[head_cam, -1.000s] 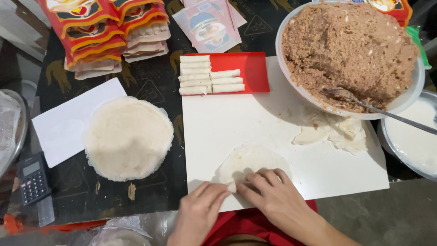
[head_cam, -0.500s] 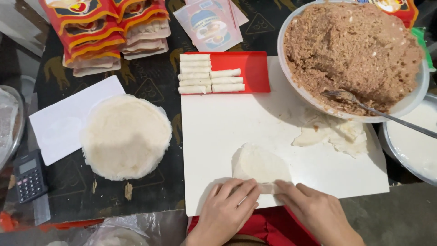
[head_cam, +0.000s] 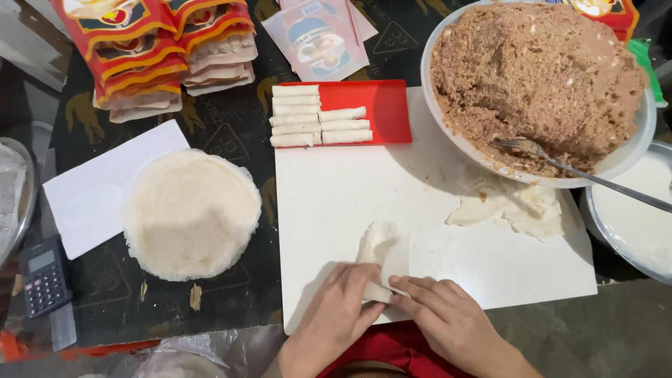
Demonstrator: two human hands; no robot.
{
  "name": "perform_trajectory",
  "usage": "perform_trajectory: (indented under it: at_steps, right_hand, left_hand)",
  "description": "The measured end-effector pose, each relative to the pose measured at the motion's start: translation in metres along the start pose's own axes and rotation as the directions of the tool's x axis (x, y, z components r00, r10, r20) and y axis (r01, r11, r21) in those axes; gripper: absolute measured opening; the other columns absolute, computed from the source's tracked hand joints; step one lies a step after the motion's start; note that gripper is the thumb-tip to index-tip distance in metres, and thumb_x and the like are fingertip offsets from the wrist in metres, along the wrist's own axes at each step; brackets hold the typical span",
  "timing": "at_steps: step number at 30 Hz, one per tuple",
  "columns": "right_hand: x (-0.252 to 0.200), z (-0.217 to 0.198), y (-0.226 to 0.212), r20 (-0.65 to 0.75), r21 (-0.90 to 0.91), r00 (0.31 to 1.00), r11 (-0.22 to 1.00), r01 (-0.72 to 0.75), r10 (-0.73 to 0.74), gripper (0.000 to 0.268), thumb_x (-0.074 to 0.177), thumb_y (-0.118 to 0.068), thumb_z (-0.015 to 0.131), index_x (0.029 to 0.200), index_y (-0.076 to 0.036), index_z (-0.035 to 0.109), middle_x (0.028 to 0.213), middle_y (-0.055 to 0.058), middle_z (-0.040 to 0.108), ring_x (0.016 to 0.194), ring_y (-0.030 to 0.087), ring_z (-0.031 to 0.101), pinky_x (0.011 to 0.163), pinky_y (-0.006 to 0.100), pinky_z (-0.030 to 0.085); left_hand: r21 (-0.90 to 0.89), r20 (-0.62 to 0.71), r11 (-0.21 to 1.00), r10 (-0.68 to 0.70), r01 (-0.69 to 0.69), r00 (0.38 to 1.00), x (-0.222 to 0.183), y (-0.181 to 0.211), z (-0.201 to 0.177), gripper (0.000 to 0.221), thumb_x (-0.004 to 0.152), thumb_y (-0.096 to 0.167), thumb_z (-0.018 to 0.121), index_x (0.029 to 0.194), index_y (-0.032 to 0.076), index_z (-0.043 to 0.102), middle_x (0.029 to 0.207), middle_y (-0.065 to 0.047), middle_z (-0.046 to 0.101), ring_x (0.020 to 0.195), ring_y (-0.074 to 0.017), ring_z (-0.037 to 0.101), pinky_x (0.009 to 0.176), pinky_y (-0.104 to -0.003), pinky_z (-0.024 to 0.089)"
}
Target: Preparing spring rolls by placing meat filling on wrappers and rolling them up at a fast pace.
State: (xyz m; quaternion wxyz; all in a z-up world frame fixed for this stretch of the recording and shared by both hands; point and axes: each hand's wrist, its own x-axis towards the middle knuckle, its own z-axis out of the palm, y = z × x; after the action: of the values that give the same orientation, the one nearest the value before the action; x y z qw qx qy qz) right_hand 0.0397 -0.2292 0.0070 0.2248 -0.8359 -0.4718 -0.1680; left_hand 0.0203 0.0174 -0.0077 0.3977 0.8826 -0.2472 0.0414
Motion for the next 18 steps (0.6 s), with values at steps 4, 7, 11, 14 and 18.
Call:
perform_trajectory:
  at_steps: [4, 7, 11, 14, 18]
  right_hand:
    - [-0.007, 0.012, 0.013, 0.116, 0.159, 0.986, 0.978, -0.135, 0.117, 0.036, 0.105, -0.016, 0.065, 0.14, -0.01, 0.058, 0.142, 0.009, 0.07, 0.122, 0.03, 0.069, 0.096, 0.041, 0.056]
    - [-0.004, 0.013, 0.018, 0.179, 0.266, 0.964, 0.934, -0.24, 0.197, 0.054, 0.102, -0.027, 0.074, 0.148, -0.013, 0.05, 0.139, 0.007, 0.073, 0.115, 0.03, 0.068, 0.096, 0.042, 0.053]
    - [0.012, 0.017, 0.016, 0.158, 0.363, 0.955, 0.884, -0.294, 0.253, 0.026, 0.104, -0.025, 0.071, 0.122, -0.007, 0.065, 0.112, 0.005, 0.07, 0.09, 0.023, 0.06, 0.078, 0.034, 0.053]
    - [0.012, 0.017, 0.019, 0.096, 0.193, 0.973, 0.955, -0.223, 0.208, 0.029, 0.1, 0.001, 0.07, 0.127, -0.005, 0.063, 0.119, 0.012, 0.06, 0.098, 0.025, 0.065, 0.079, 0.031, 0.056]
    - [0.014, 0.022, 0.016, 0.218, -0.037, 0.917, 0.942, -0.334, 0.334, 0.051, 0.094, -0.009, 0.076, 0.142, -0.004, 0.059, 0.12, 0.015, 0.056, 0.11, 0.036, 0.059, 0.083, 0.039, 0.057]
  left_hand:
    - [-0.136, -0.014, 0.99, -0.027, 0.025, 1.0, 0.0, -0.003, -0.006, 0.063, 0.097, 0.015, 0.082, 0.146, -0.001, 0.046, 0.129, -0.021, 0.064, 0.114, -0.0349, 0.067, 0.096, -0.046, 0.058]
    - [-0.07, -0.014, 0.997, 0.025, -0.026, 1.0, 0.004, 0.001, -0.011, 0.058, 0.098, 0.018, 0.081, 0.144, 0.001, 0.051, 0.127, -0.013, 0.072, 0.117, -0.034, 0.06, 0.097, -0.044, 0.055]
    - [-0.029, -0.058, 0.999, 0.039, -0.041, 0.998, 0.012, -0.001, -0.012, 0.024, 0.103, 0.025, 0.074, 0.114, 0.004, 0.073, 0.09, -0.005, 0.075, 0.094, -0.0229, 0.059, 0.076, -0.033, 0.054]
    - [0.072, -0.133, 0.995, 0.077, -0.067, 0.988, 0.021, -0.012, -0.002, 0.015, 0.099, 0.022, 0.081, 0.103, 0.008, 0.079, 0.091, -0.004, 0.067, 0.077, -0.0236, 0.06, 0.068, -0.037, 0.053]
    - [0.399, -0.306, 0.914, 0.204, -0.07, 0.93, 0.027, 0.001, -0.003, 0.019, 0.103, 0.02, 0.083, 0.102, 0.006, 0.071, 0.09, -0.007, 0.05, 0.074, -0.0253, 0.046, 0.062, -0.039, 0.045]
